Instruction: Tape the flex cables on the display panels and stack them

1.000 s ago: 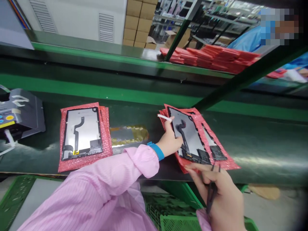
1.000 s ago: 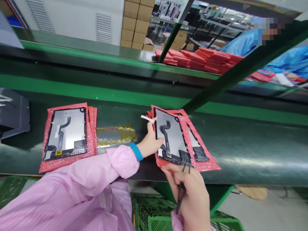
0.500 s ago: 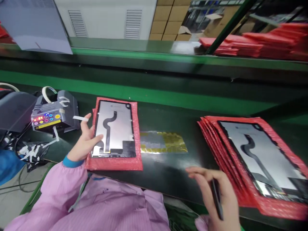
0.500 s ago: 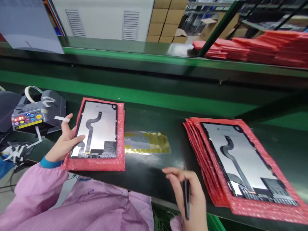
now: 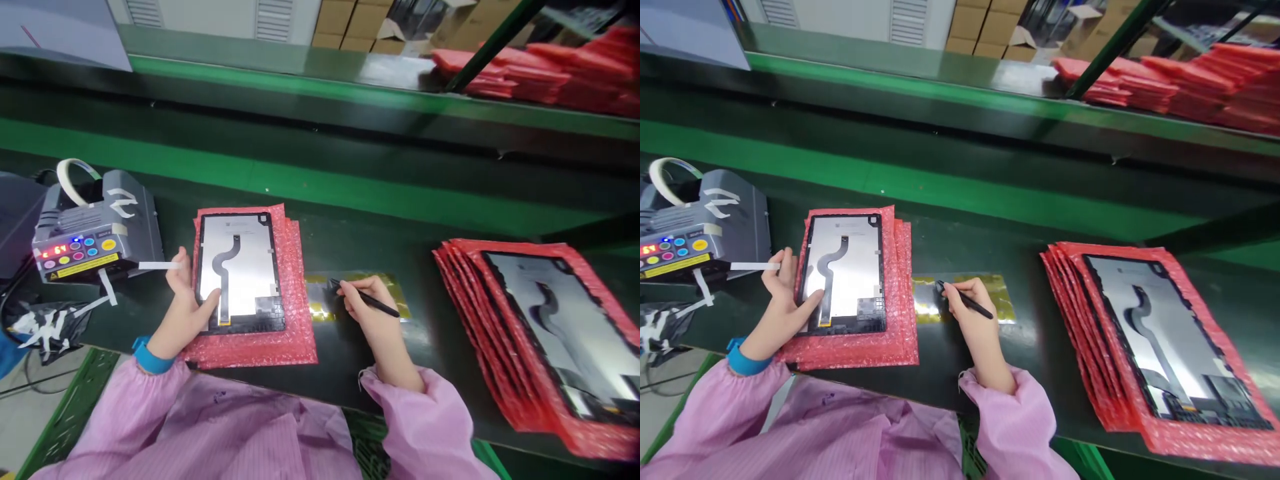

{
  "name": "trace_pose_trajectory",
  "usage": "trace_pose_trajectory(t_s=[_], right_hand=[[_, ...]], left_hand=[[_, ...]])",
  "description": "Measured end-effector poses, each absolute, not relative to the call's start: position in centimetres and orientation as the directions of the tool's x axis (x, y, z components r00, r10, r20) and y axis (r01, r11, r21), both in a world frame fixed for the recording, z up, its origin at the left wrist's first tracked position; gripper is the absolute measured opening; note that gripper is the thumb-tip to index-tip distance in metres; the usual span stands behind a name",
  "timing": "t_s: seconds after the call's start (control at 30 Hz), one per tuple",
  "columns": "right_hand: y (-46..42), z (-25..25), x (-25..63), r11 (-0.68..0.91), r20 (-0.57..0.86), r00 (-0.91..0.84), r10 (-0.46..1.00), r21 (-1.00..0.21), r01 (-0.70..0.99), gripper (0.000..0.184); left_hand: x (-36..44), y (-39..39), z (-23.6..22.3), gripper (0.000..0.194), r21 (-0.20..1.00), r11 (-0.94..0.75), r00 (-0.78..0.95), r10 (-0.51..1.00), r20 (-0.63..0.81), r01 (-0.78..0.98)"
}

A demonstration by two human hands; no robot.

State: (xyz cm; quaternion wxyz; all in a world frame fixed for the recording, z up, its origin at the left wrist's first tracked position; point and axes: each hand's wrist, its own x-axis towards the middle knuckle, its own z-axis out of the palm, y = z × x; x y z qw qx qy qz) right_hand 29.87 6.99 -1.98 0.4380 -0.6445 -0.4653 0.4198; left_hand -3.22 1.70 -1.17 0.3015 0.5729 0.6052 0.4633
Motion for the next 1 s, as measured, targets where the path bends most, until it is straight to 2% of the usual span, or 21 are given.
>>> trace_pose_trajectory(t_s=[0.13, 0.3, 0.5, 0.63, 0.73, 0.87, 0.93, 1.0], right_hand=[[7.2, -2.1, 29.9, -0.212, -0.161, 0.182, 0.97, -0.927, 0.309, 0.05], [7.5, -2.1, 29.7, -0.203, -0.159, 0.183, 0.97, -0.945, 0.257, 0.055], [6.2, -1.0, 29.0, -0.108, -0.084, 0.221, 0.972, -0.989, 0.1, 0.052], [3.2, -0.4, 27.6, -0.023, -0.001, 0.23, 0.973, -0.995, 0.093, 0.041], [1.6, -0.5, 26.9, 0.061, 0.121, 0.208, 0.971, -0.96, 0.275, 0.035], [1.9, -0.9, 26.8, 0.12, 0.243, 0.088, 0.966, -0.724, 0.679, 0.035], [2.5, -0.9, 26.8, 0.127, 0.228, 0.032, 0.973, -0.647, 0.752, 0.04], [3.0, -0.9, 26.8, 0.1, 0.206, 0.044, 0.978, -0.637, 0.764, 0.043]], left_hand=[[-3.1, 1.7, -1.5, 0.082, 0.911, -0.123, -0.04, 0.988, 0.151, 0.394], [-2.5, 1.7, -1.3, 0.073, 0.891, -0.175, 0.02, 0.983, 0.183, 0.42], [-0.9, 1.4, -2.2, 0.075, 0.897, -0.172, -0.025, 0.98, 0.2, 0.407], [-0.4, 0.8, -2.6, 0.072, 0.894, -0.218, -0.069, 0.962, 0.264, 0.391], [-1.0, 0.0, -2.6, 0.069, 0.822, -0.328, -0.063, 0.914, 0.401, 0.465], [-2.5, -1.1, -2.5, 0.066, 0.77, -0.434, -0.041, 0.86, 0.509, 0.467], [-3.1, -1.4, -2.5, 0.064, 0.78, -0.44, -0.063, 0.854, 0.517, 0.444], [-3.5, -1.7, -2.5, 0.065, 0.785, -0.442, -0.088, 0.847, 0.525, 0.435]])
